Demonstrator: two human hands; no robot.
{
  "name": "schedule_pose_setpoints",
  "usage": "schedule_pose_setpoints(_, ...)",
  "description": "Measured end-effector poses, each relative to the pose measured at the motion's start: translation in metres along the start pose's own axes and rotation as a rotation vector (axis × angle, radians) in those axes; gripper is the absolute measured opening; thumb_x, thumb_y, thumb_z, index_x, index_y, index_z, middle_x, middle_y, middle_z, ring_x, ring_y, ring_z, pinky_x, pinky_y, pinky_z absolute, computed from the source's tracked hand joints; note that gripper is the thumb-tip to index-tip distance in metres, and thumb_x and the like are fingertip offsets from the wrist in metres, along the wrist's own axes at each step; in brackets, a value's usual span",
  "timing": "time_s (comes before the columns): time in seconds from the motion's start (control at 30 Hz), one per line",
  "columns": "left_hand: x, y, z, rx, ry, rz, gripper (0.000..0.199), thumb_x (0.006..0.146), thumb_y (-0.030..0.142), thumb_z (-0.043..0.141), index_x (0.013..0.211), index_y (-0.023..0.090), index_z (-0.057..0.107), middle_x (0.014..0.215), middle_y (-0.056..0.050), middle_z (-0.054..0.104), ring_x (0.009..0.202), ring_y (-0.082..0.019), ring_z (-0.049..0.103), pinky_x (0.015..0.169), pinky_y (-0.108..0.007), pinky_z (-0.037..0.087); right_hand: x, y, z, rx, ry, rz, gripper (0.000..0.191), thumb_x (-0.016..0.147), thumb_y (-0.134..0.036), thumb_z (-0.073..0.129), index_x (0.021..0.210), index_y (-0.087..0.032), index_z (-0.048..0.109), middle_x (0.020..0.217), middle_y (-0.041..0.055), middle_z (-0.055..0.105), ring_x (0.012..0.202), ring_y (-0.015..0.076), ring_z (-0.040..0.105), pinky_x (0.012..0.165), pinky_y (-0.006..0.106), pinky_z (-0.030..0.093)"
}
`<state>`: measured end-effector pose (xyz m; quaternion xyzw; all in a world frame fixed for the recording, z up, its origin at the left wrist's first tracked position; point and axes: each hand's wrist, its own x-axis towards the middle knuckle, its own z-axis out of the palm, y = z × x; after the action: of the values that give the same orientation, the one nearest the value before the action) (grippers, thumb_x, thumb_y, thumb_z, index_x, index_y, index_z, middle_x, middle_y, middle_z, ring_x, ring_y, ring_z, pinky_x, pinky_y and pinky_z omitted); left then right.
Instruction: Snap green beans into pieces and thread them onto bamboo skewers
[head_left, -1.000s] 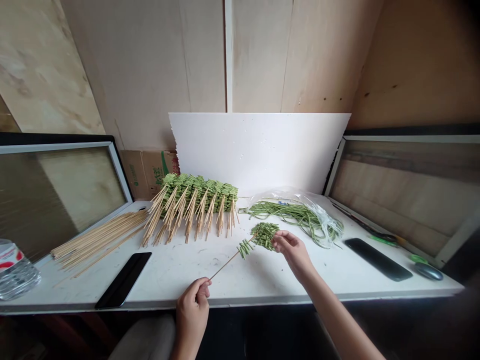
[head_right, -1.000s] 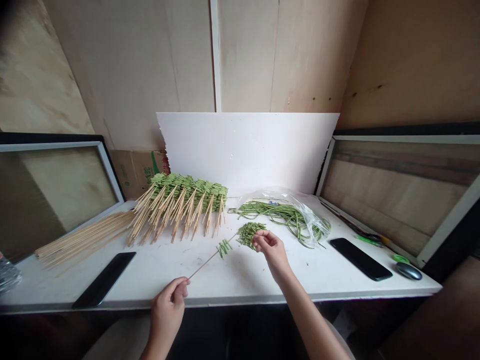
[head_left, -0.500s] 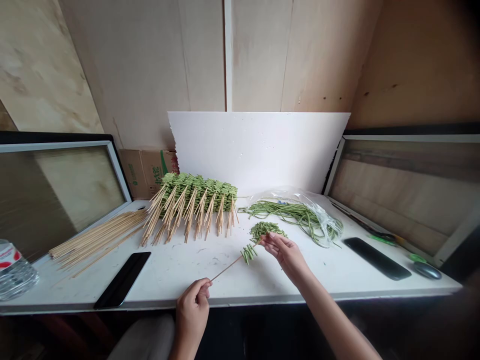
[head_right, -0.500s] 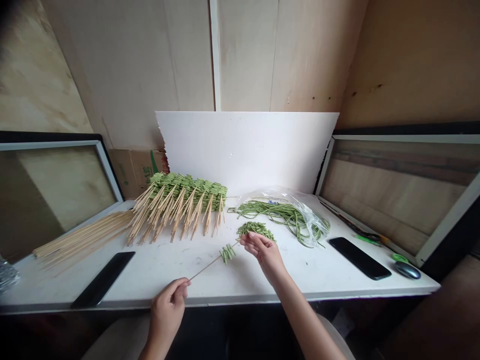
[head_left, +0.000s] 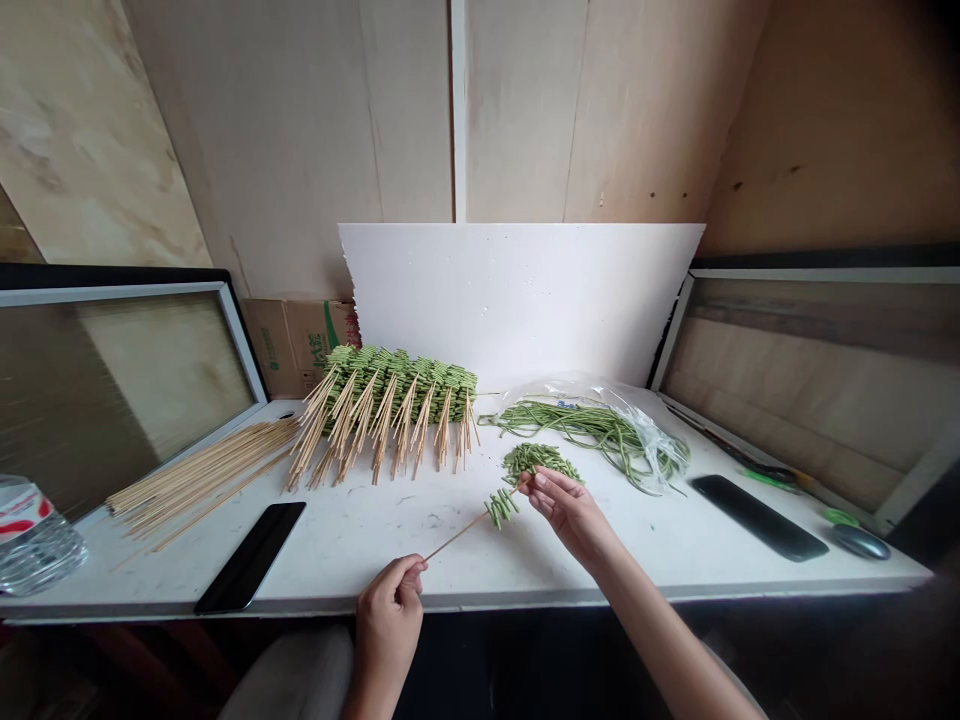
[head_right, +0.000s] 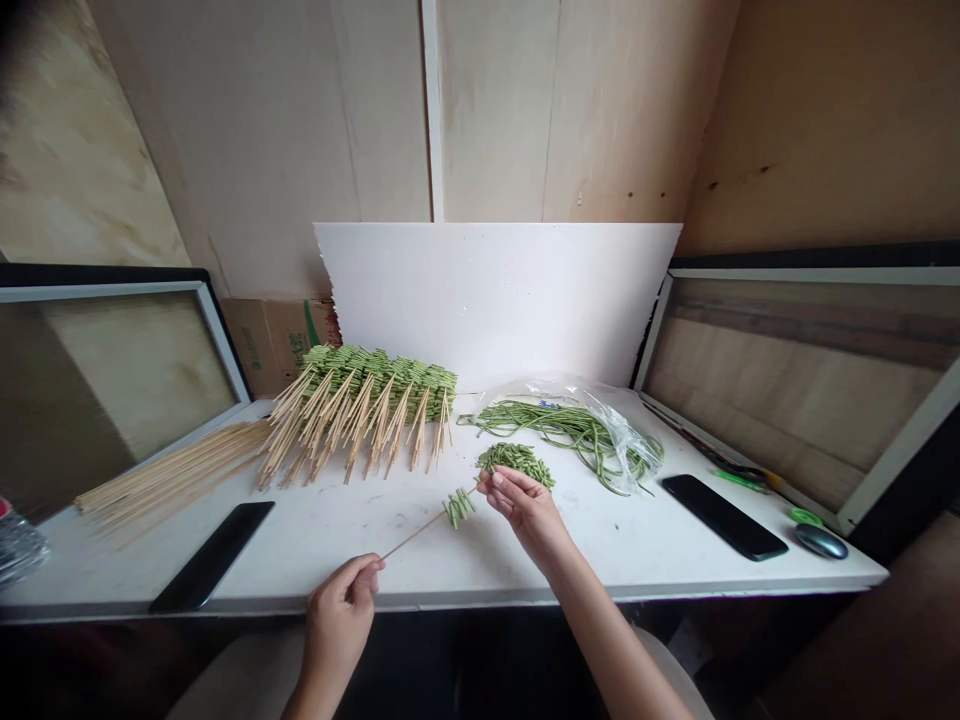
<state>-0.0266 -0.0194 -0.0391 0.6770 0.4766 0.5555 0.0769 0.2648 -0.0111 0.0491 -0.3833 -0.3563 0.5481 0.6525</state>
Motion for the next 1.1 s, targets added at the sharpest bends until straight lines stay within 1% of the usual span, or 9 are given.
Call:
schedule_pose_setpoints(0.1,-0.0001,0.0004,0.0002,0.004,-0.006,-0.012,0.031,0.091,0.017,0.046,0.081,0.02,0.075,0.065,-0.002,0.074,0.056,-0.018,0.071,0.06,-0.025,0.059,-0.0007,-0.0007,-0.0003,-0.047,-0.015,-0.018,0.032,0.078,-0.049,0.085,0.1,-0.026,0.081,0.111,0.0077,0.08,0.106,0.0278,0.075,0.095,0.038,0.06)
schedule_pose_setpoints(0.2,-0.0002,0.0008,0.0003,0.008,-0.008,-0.017,0.031,0.092,0.018,0.046,0.08,0.02,0.075,0.063,-0.002,0.073,0.055,-0.018,0.071,0.059,-0.025,0.058,-0.0009,-0.0016,0.0011,-0.089,-0.005,-0.027,0.034,0.076,-0.051,0.086,0.098,-0.026,0.08,0.112,0.0084,0.08,0.107,0.0296,0.075,0.094,0.04,0.061)
schedule_pose_setpoints(0.3,-0.0002,0.0008,0.0005,0.011,-0.01,-0.016,0.031,0.093,0.02,0.047,0.08,0.02,0.075,0.062,-0.002,0.072,0.055,-0.018,0.07,0.059,-0.025,0.057,-0.0008,-0.0018,0.0029,-0.094,0.021,-0.033,0.035,0.075,-0.053,0.086,0.096,-0.026,0.08,0.109,0.0086,0.08,0.105,0.0298,0.075,0.09,0.04,0.062)
schedule_pose_setpoints(0.4,-0.0002,0.0005,0.0008,0.015,-0.012,-0.012,0.031,0.095,0.022,0.048,0.081,0.019,0.075,0.062,-0.002,0.072,0.055,-0.018,0.07,0.059,-0.025,0.056,-0.0009,-0.002,0.0037,-0.085,0.022,-0.041,0.035,0.076,-0.051,0.086,0.097,-0.024,0.08,0.108,0.0091,0.08,0.103,0.0284,0.075,0.087,0.038,0.061)
schedule_pose_setpoints(0.57,-0.0004,0.0011,0.0006,0.018,-0.017,-0.016,0.031,0.095,0.023,0.048,0.081,0.019,0.075,0.062,-0.002,0.071,0.055,-0.018,0.07,0.059,-0.025,0.056,0.0,-0.0021,0.0023,-0.053,0.029,-0.061,0.035,0.072,-0.045,0.09,0.095,-0.021,0.08,0.102,0.0088,0.081,0.098,0.0257,0.076,0.086,0.035,0.059)
schedule_pose_setpoints(0.67,-0.0003,0.0016,0.0007,0.023,-0.01,-0.01,0.031,0.094,0.022,0.048,0.08,0.019,0.075,0.061,-0.002,0.071,0.054,-0.018,0.07,0.059,-0.025,0.056,0.0011,-0.0006,0.0006,-0.036,0.05,-0.066,0.035,0.07,-0.042,0.092,0.096,-0.022,0.08,0.101,0.0082,0.081,0.1,0.0263,0.076,0.085,0.036,0.059)
schedule_pose_setpoints(0.83,0.0004,0.0019,0.0005,0.028,-0.015,-0.014,0.031,0.095,0.023,0.048,0.079,0.019,0.075,0.062,-0.003,0.072,0.054,-0.018,0.07,0.058,-0.025,0.057,0.0015,0.0004,-0.0011,-0.053,0.047,-0.07,0.035,0.071,-0.043,0.091,0.097,-0.023,0.081,0.102,0.0089,0.081,0.1,0.0272,0.076,0.085,0.037,0.058)
schedule_pose_setpoints(0.9,0.0008,0.0024,0.0,0.033,-0.018,-0.013,0.032,0.095,0.024,0.048,0.079,0.019,0.075,0.062,-0.003,0.073,0.054,-0.018,0.071,0.058,-0.025,0.057,0.0009,-0.001,-0.0021,-0.087,0.04,-0.085,0.034,0.072,-0.044,0.09,0.097,-0.023,0.082,0.102,0.0092,0.082,0.099,0.0268,0.076,0.086,0.037,0.058)
schedule_pose_setpoints(1.1,0.0016,0.0039,-0.0006,0.017,-0.007,0.004,0.033,0.094,0.021,0.046,0.078,0.019,0.075,0.063,-0.004,0.074,0.054,-0.018,0.071,0.059,-0.025,0.058,-0.0026,-0.0078,-0.0045,-0.282,0.03,-0.149,0.036,0.075,-0.049,0.086,0.098,-0.022,0.082,0.096,0.0101,0.082,0.096,0.0284,0.076,0.086,0.04,0.059)
